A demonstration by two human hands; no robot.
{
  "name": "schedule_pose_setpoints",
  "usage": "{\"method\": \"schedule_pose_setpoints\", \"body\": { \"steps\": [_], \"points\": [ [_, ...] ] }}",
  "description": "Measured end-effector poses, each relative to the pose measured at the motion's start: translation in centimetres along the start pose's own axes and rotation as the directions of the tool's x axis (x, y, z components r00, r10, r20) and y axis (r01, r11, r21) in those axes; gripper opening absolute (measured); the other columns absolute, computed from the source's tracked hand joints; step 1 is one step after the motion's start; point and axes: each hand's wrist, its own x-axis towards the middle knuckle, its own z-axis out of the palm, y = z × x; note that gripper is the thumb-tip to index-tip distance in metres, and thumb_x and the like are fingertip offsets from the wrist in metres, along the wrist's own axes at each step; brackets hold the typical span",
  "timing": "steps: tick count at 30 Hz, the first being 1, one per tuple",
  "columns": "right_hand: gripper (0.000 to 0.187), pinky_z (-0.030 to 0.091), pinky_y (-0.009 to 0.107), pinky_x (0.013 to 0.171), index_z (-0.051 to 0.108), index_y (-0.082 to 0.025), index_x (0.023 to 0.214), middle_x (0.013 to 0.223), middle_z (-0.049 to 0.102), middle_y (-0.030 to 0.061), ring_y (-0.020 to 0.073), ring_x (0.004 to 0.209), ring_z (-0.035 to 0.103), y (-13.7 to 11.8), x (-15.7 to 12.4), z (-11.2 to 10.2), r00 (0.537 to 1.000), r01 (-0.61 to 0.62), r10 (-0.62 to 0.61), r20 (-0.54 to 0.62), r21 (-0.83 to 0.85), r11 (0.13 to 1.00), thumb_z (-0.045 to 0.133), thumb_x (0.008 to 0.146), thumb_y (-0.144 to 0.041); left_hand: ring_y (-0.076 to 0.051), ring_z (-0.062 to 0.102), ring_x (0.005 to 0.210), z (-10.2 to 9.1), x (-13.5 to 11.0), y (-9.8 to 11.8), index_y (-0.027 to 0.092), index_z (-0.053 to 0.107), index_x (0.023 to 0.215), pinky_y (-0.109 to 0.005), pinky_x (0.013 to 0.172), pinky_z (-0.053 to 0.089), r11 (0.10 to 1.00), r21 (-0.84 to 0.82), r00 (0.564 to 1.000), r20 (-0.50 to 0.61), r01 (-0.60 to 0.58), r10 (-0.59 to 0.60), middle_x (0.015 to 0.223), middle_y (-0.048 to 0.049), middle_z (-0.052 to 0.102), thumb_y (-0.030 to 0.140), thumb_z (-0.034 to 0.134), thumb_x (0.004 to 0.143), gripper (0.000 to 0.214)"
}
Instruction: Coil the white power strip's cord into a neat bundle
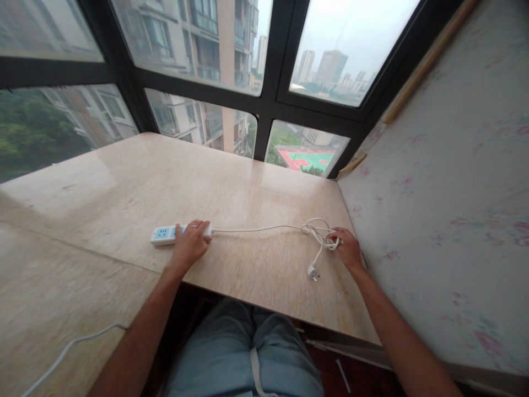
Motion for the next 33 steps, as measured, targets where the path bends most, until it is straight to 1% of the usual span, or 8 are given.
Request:
{"method": "schedule_pose_setpoints", "body": {
  "steps": [4,14,18,21,24,28,30,33],
  "points": [
    [0.014,0.048,0.041,0.089,0.071,-0.021,0.073,0.1,0.068,0.0098,0.0239,0.095,0.063,-0.5,-0.7,0.7,0.994,-0.096,0.105,-0.029,0.224,0.97,0.062,0.074,-0.031,-0.033,0.036,0.135,-0.4,0.3,-1.3,0.019,0.054,0.125,-0.072,0.104,0.016,0.996,0.031,0.996,-0.032,0.082,-0.081,0.133,-0.016,0.055,0.015,0.047,0.084,0.042],
    [0.015,0.048,0.04,0.092,0.073,-0.021,0.073,0.114,0.067,0.0079,0.0237,0.103,0.063,-3.2,-2.1,2.9,0.93,-0.368,0.308,0.203,0.554,0.747,0.076,0.065,-0.033,-0.044,0.027,0.138,-1.4,0.5,-2.6,0.012,0.053,0.131,-0.075,0.099,0.02,0.931,0.116,0.937,-0.09,0.347,-0.338,0.14,-0.0258,0.046,0.012,0.043,0.084,0.048],
    [0.015,0.051,0.038,0.085,0.071,-0.021,0.071,0.113,0.068,0.0075,0.023,0.098,0.065,-3.4,-2.2,3.9,0.887,-0.444,0.408,0.215,0.636,0.631,0.076,0.064,-0.033,-0.045,0.023,0.139,-1.1,0.2,-1.4,0.007,0.053,0.131,-0.073,0.101,0.021,0.94,0.13,0.947,-0.106,0.317,-0.305,0.141,-0.0299,0.042,0.009,0.041,0.082,0.05],
    [0.017,0.052,0.037,0.083,0.071,-0.021,0.072,0.112,0.069,0.0075,0.0226,0.095,0.066,-3.4,-1.9,4.1,0.867,-0.476,0.441,0.233,0.649,0.594,0.077,0.062,-0.033,-0.043,0.022,0.14,-0.5,0.2,1.3,0.005,0.05,0.132,-0.07,0.104,0.022,0.98,0.077,0.977,-0.127,0.181,-0.17,0.142,-0.0289,0.041,0.008,0.042,0.08,0.053],
    [0.019,0.052,0.036,0.082,0.071,-0.02,0.075,0.115,0.068,0.0083,0.0227,0.096,0.065,-3.3,-1.9,4.1,0.862,-0.494,0.431,0.267,0.634,0.596,0.076,0.063,-0.034,-0.035,0.032,0.138,0.6,0.0,6.1,0.009,0.048,0.133,-0.058,0.108,0.028,0.995,-0.083,0.992,-0.119,-0.046,0.036,0.14,-0.0222,0.048,0.011,0.043,0.082,0.051],
    [0.045,0.054,0.037,0.083,0.065,-0.023,0.107,0.125,0.063,0.0097,0.0235,0.104,0.063,-3.1,-2.5,4.2,0.884,-0.456,0.397,0.245,0.637,0.621,0.075,0.066,-0.036,-0.026,0.048,0.127,2.3,-0.5,13.5,0.009,0.048,0.13,-0.042,0.107,0.037,0.897,-0.276,0.939,-0.1,-0.344,0.329,0.129,-0.0181,0.058,0.03,0.048,0.091,0.044],
    [0.062,0.052,0.039,0.089,0.057,-0.024,0.121,0.128,0.06,0.0113,0.0239,0.111,0.06,-2.8,-3.0,4.2,0.909,-0.405,0.373,0.188,0.618,0.674,0.076,0.064,-0.036,-0.026,0.054,0.118,3.2,-0.4,16.1,0.01,0.049,0.13,-0.04,0.101,0.042,0.881,-0.286,0.925,-0.065,-0.377,0.375,0.123,-0.0178,0.061,0.033,0.053,0.09,0.046],
    [0.06,0.047,0.043,0.097,0.057,-0.02,0.12,0.125,0.061,0.0133,0.025,0.112,0.06,-2.2,-3.6,3.9,0.923,-0.385,0.341,0.18,0.488,0.784,0.073,0.067,-0.041,-0.027,0.06,0.104,4.2,0.2,17.5,0.011,0.056,0.122,-0.04,0.088,0.046,0.919,-0.226,0.941,0.024,-0.323,0.336,0.108,-0.0171,0.066,0.026,0.054,0.089,0.036]
  ]
}}
